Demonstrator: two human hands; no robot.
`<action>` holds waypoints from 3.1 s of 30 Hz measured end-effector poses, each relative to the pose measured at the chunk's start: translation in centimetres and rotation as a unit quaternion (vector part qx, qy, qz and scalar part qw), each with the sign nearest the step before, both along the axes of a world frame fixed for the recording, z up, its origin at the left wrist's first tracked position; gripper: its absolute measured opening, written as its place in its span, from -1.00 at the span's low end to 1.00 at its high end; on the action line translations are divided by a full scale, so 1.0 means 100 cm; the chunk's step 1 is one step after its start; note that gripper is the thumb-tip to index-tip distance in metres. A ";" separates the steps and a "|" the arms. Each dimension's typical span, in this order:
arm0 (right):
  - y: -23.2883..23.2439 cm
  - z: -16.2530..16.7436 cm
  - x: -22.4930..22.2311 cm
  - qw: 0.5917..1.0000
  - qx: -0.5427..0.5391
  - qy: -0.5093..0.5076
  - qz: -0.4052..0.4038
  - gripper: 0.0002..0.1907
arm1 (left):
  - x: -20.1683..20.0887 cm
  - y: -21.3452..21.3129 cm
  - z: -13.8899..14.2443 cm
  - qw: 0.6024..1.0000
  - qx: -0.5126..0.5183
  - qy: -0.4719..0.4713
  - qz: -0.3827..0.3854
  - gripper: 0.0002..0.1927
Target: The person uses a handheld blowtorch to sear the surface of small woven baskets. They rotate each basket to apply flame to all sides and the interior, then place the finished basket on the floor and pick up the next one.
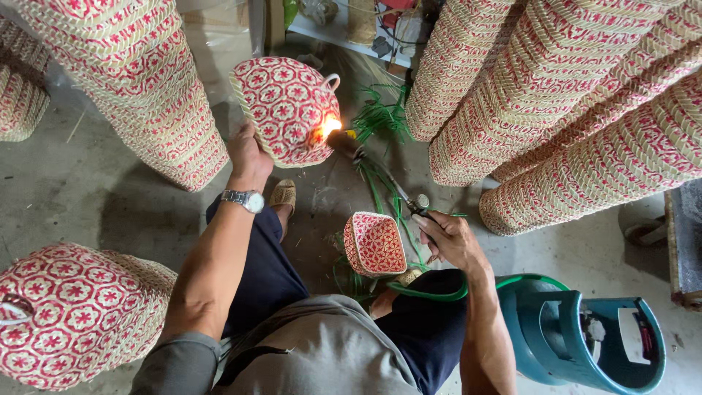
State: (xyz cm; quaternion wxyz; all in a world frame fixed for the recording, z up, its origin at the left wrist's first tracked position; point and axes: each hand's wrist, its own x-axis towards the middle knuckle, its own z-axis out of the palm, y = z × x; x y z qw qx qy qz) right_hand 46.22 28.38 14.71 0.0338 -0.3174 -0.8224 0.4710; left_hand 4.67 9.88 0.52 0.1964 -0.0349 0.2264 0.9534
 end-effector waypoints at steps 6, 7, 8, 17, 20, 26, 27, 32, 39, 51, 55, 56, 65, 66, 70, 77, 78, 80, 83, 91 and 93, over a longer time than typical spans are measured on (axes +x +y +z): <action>0.004 0.027 -0.014 0.999 0.051 0.014 0.006 -0.57 | -0.012 -0.017 0.003 0.984 -0.042 0.175 0.015 -0.88; 0.003 0.028 -0.015 0.999 0.041 0.023 0.021 -0.57 | -0.015 -0.020 0.004 0.980 -0.047 0.192 0.019 -0.89; 0.003 0.029 -0.013 0.998 0.030 0.033 0.034 -0.56 | -0.017 -0.023 0.005 0.976 -0.053 0.210 0.021 -0.89; 0.024 0.041 -0.014 0.999 0.007 0.043 -0.017 -0.62 | -0.043 -0.067 0.039 0.928 -0.181 0.326 -0.012 -0.78; 0.034 0.056 -0.013 0.997 0.009 0.066 0.029 -0.60 | -0.048 -0.075 0.048 0.912 -0.183 0.363 -0.060 -0.75; 0.049 0.065 -0.017 0.997 -0.009 0.074 -0.001 -0.59 | -0.051 -0.082 0.040 0.956 -0.073 0.272 -0.085 -0.84; 0.048 0.061 -0.016 0.997 -0.013 0.081 0.000 -0.58 | -0.051 -0.083 0.037 0.963 -0.033 0.255 -0.083 -0.86; 0.029 0.020 -0.004 0.999 -0.013 0.040 0.003 -0.58 | -0.042 -0.074 0.025 0.983 0.080 0.139 -0.091 -0.70; 0.027 0.001 0.006 0.997 -0.061 0.031 -0.025 -0.58 | -0.049 -0.073 0.025 0.980 0.078 0.144 -0.112 -0.68; 0.045 0.090 -0.030 0.998 0.034 0.044 0.025 -0.62 | -0.034 -0.076 0.063 0.871 -0.285 0.388 -0.094 -0.72; 0.018 0.093 -0.062 0.998 0.049 0.010 0.032 -0.72 | -0.024 -0.052 0.056 0.861 -0.297 0.407 -0.069 -0.73; 0.014 0.092 -0.065 0.997 0.063 -0.004 0.051 -0.72 | -0.020 -0.041 0.050 0.871 -0.286 0.395 -0.054 -0.73; 0.007 0.044 -0.038 0.991 0.044 -0.084 0.093 -0.72 | -0.034 -0.001 0.015 0.997 -0.034 0.070 0.015 -0.84; 0.009 0.039 -0.032 0.990 0.041 -0.106 0.081 -0.71 | -0.036 -0.003 0.016 0.999 -0.014 0.034 0.007 -0.81; 0.023 0.026 -0.014 0.998 0.014 -0.058 -0.006 -0.76 | -0.044 -0.014 0.015 0.997 -0.050 0.059 0.013 -0.82; 0.027 0.038 -0.011 0.998 0.035 -0.010 0.041 -0.69 | -0.041 -0.028 0.025 0.988 -0.087 0.125 0.002 -0.83; 0.026 0.041 -0.014 0.998 0.056 -0.016 0.023 -0.72 | -0.038 -0.033 0.027 0.985 -0.092 0.149 -0.009 -0.82; 0.031 0.052 -0.017 0.999 0.007 0.022 0.035 -0.68 | -0.039 -0.042 0.037 0.970 -0.125 0.210 -0.011 -0.85; 0.039 0.065 -0.023 0.996 -0.010 0.058 0.068 -0.66 | -0.042 -0.059 0.048 0.932 -0.199 0.301 -0.045 -0.79; 0.065 0.064 -0.029 0.998 -0.029 0.055 0.006 -0.57 | -0.057 -0.094 0.052 0.944 -0.100 0.291 -0.120 -0.86; 0.061 0.042 -0.030 0.998 -0.041 0.052 -0.001 -0.59 | -0.052 -0.101 0.045 0.952 0.021 0.270 -0.145 -0.82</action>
